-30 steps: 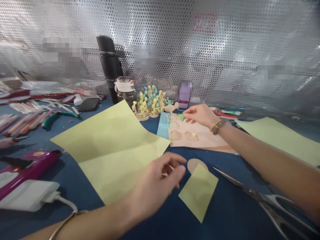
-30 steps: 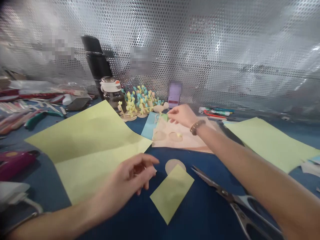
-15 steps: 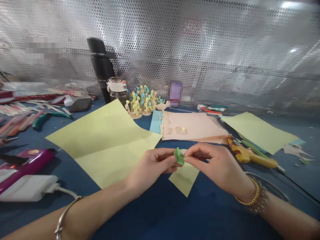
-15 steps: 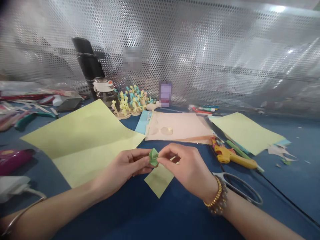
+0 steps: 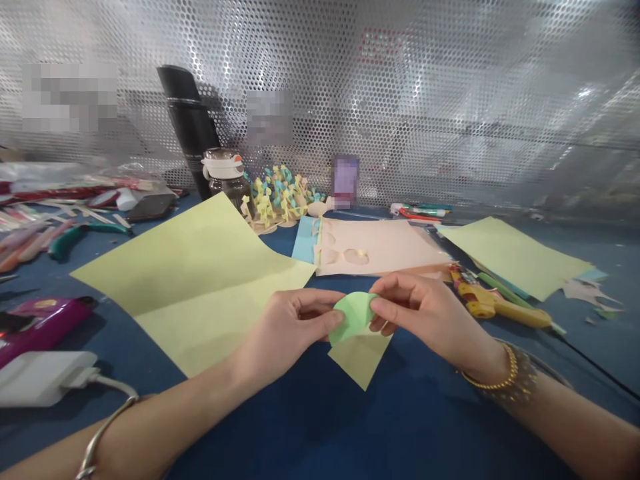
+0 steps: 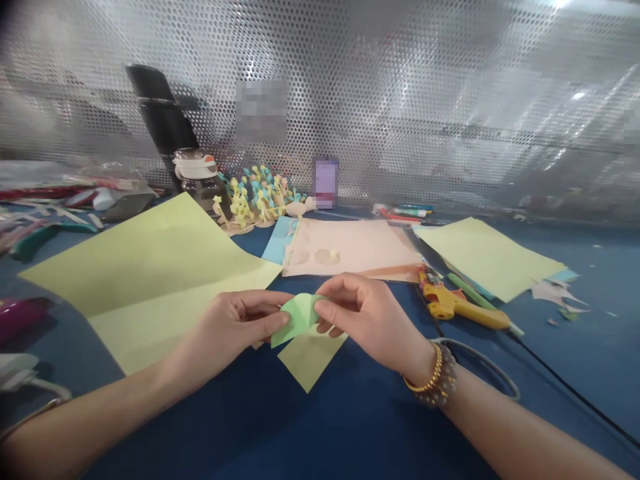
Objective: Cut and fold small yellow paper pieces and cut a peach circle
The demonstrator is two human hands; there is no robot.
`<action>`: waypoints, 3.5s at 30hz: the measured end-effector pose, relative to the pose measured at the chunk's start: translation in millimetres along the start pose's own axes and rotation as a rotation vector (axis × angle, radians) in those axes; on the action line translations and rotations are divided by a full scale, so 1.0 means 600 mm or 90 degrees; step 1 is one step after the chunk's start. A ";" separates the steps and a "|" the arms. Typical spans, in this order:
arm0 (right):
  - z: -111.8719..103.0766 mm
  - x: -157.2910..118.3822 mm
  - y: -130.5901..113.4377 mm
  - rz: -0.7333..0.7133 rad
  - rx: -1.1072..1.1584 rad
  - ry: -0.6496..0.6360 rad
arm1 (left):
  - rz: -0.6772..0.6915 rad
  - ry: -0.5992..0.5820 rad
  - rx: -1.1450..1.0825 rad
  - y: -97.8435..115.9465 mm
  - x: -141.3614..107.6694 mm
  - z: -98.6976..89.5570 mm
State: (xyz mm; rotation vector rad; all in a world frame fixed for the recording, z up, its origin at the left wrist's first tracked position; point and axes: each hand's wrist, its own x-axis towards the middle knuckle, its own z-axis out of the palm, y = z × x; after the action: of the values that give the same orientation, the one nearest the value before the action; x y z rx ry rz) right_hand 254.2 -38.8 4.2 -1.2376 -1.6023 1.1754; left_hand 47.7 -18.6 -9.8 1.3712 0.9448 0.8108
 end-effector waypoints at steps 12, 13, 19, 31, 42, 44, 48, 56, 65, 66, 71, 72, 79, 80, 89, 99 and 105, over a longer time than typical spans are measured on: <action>0.011 -0.017 -0.003 -0.142 -0.203 0.121 | 0.017 0.037 0.052 0.003 -0.005 0.008; 0.010 -0.016 -0.001 -0.133 -0.176 0.112 | 0.025 0.044 0.062 0.003 -0.004 0.008; 0.007 -0.010 0.011 -0.130 -0.043 0.063 | 0.047 -0.050 -0.014 -0.001 -0.004 0.015; 0.008 -0.015 0.013 -0.293 -0.359 0.081 | 0.009 -0.080 -0.091 0.000 -0.007 0.011; 0.008 -0.012 0.016 -0.449 -0.451 0.136 | -0.060 -0.136 -0.264 -0.003 -0.009 0.013; 0.008 -0.012 0.016 -0.452 -0.434 0.133 | -0.083 -0.161 -0.319 -0.003 -0.009 0.012; 0.007 -0.014 0.018 -0.455 -0.431 0.137 | -0.107 -0.183 -0.386 -0.002 -0.006 0.011; 0.003 -0.018 0.018 -0.533 -0.478 0.173 | -0.133 -0.185 -0.404 0.000 -0.004 0.011; 0.006 -0.021 0.014 -0.587 -0.468 0.214 | -0.126 -0.191 -0.405 0.000 -0.005 0.012; 0.006 -0.021 0.013 -0.592 -0.466 0.221 | -0.123 -0.185 -0.408 0.000 -0.005 0.012; 0.001 -0.019 0.004 -0.649 -0.471 0.199 | -0.104 -0.099 -0.389 0.000 -0.001 0.012; -0.001 -0.019 0.003 -0.658 -0.476 0.180 | -0.100 -0.066 -0.381 -0.001 0.000 0.011; -0.002 -0.015 0.007 -0.634 -0.504 0.081 | -0.062 0.077 -0.240 -0.003 0.001 0.011; -0.001 -0.015 0.008 -0.635 -0.516 0.079 | -0.051 0.093 -0.205 -0.003 0.000 0.011; -0.002 -0.015 0.012 -0.609 -0.554 0.078 | 0.059 0.104 -0.011 0.008 -0.009 0.015; 0.002 -0.014 0.012 -0.619 -0.556 0.065 | 0.055 0.031 -0.074 0.001 -0.005 0.012; 0.004 -0.015 0.012 -0.622 -0.596 0.127 | 0.041 0.037 -0.055 0.006 -0.009 0.015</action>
State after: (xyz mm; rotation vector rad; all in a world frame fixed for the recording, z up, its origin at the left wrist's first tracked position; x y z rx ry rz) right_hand 255.8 -47.6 -4.0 -0.7845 -2.2503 -0.3478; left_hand 53.7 -27.3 -6.2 1.3136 0.9041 0.9344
